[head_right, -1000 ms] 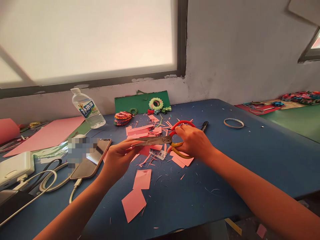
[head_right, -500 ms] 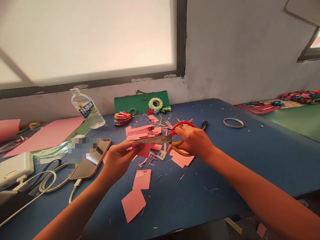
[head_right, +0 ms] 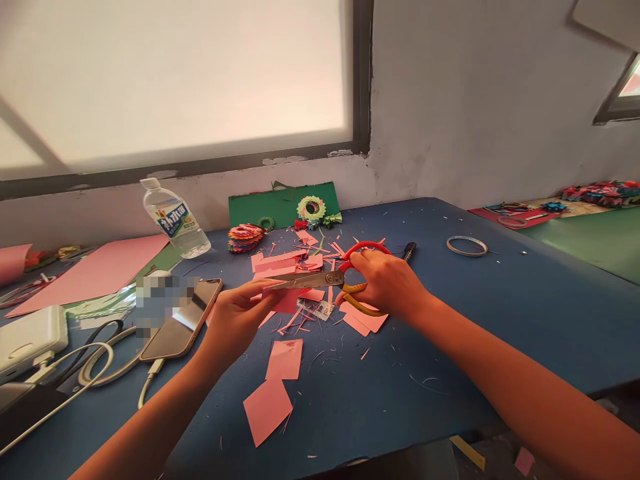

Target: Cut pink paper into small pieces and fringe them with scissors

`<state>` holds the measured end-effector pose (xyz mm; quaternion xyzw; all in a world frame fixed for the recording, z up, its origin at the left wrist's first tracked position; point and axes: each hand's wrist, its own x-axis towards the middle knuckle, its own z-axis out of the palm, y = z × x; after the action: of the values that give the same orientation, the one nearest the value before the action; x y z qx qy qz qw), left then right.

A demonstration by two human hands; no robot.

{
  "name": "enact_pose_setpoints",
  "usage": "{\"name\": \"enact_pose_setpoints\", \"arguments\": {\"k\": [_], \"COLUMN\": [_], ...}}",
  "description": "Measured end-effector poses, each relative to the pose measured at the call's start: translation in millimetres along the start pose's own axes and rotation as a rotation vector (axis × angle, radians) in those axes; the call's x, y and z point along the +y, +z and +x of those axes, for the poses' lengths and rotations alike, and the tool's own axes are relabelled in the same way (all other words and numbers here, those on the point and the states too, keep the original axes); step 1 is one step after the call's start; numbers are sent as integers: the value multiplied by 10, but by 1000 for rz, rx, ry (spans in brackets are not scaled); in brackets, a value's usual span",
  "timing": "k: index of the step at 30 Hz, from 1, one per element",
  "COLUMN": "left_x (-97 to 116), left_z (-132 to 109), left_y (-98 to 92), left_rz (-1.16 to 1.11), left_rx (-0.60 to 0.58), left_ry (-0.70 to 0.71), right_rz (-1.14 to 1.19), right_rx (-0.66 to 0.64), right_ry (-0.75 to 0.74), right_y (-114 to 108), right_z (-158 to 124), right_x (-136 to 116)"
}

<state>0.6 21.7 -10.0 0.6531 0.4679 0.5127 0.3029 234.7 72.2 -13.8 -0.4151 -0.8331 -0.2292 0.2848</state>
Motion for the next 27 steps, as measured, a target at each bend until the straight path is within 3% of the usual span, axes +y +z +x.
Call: {"name": "enact_pose_setpoints", "arguments": {"k": [10,20,24,27], "left_x": [55,37,41,46], "left_z": [-19,0,-2,-14], "left_y": [6,7,0,-22], "left_rz": [91,126,51,29], "left_rx": [-61,-56,-18,70], "left_ry": [124,119,53,92], "right_rz": [38,17,31,10], "right_rx": [-13,0,-13,20], "right_ry": [-58,-58,-22,-11], "right_y": [14,-16,2,10], "right_z": [-5,-8,-8,-6], "right_x": [-14,-23,-16,-12]}}
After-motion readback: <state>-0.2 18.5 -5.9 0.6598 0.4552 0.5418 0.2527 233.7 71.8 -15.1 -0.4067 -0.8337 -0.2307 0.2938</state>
